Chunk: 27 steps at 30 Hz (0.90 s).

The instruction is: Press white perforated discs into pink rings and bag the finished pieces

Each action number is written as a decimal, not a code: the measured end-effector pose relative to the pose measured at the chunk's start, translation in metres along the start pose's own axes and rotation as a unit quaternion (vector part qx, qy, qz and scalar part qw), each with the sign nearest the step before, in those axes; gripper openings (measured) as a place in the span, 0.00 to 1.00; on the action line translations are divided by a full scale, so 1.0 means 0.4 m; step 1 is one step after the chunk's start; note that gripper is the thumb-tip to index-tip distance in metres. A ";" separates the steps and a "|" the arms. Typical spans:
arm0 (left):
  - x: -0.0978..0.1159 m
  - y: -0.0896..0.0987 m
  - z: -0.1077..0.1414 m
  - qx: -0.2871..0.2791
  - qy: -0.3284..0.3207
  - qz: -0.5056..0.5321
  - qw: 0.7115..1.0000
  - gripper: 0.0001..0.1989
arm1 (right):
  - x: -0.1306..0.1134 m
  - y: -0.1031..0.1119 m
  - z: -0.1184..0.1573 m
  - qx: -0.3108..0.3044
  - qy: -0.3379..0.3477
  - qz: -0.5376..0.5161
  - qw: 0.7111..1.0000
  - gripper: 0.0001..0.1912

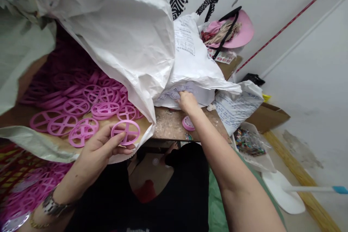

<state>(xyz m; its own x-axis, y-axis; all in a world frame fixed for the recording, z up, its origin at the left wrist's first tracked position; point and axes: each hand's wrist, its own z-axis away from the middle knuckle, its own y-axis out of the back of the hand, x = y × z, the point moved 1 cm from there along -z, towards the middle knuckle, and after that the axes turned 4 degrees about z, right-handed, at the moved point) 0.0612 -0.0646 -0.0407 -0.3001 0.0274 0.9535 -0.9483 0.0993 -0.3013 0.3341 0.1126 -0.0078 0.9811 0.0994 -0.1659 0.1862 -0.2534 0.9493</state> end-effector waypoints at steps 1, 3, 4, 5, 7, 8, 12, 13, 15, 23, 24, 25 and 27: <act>-0.001 0.000 0.000 0.002 0.003 0.002 1.000 0.17 | -0.001 -0.010 -0.010 -0.009 -0.003 0.010 1.000 0.15; -0.002 0.000 0.001 0.003 0.010 0.003 1.000 0.18 | -0.002 -0.029 -0.022 -0.022 -0.009 0.025 0.999 0.10; -0.003 0.000 0.001 0.004 0.013 0.005 1.000 0.18 | -0.002 -0.038 -0.026 -0.027 -0.012 0.031 0.999 0.10; -0.003 -0.001 0.002 0.005 0.015 0.007 1.000 0.18 | 0.000 -0.046 -0.029 -0.029 -0.015 0.035 0.999 0.10; -0.004 -0.001 0.002 0.006 0.021 0.015 1.000 0.17 | 0.004 -0.057 -0.034 -0.030 -0.022 0.044 0.998 0.11; -0.004 -0.001 0.002 0.006 0.023 0.018 1.000 0.16 | 0.007 -0.060 -0.035 -0.028 -0.026 0.049 0.998 0.11; -0.006 -0.002 -0.002 -0.005 0.024 0.022 0.999 0.16 | 0.012 -0.054 -0.029 -0.005 -0.037 0.065 0.997 0.12; -0.007 -0.002 -0.003 -0.006 0.025 0.022 0.999 0.16 | 0.011 -0.048 -0.026 0.005 -0.037 0.068 0.997 0.12; -0.007 -0.003 -0.004 -0.007 0.029 0.022 0.999 0.17 | 0.007 -0.033 -0.019 0.028 -0.038 0.071 0.996 0.12; -0.001 -0.012 0.002 -0.005 0.038 0.026 0.999 0.18 | 0.003 0.046 0.048 0.120 -0.037 0.045 0.991 0.12; -0.002 -0.012 0.002 -0.006 0.042 0.030 0.999 0.19 | 0.001 0.056 0.070 0.135 -0.028 0.008 0.990 0.11; -0.002 -0.012 0.002 -0.008 0.045 0.033 0.998 0.19 | -0.002 0.067 0.096 0.150 -0.020 -0.048 0.987 0.10; -0.006 -0.011 0.002 -0.017 0.048 0.038 0.998 0.19 | -0.018 0.088 0.156 0.164 -0.009 -0.203 0.965 0.08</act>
<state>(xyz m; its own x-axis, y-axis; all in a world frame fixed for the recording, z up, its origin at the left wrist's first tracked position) 0.0660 -0.0658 -0.0415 -0.3590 0.1304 0.9242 -0.9184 0.1270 -0.3747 0.3368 0.0428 0.0103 0.8234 0.2395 -0.5144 0.5602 -0.4874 0.6698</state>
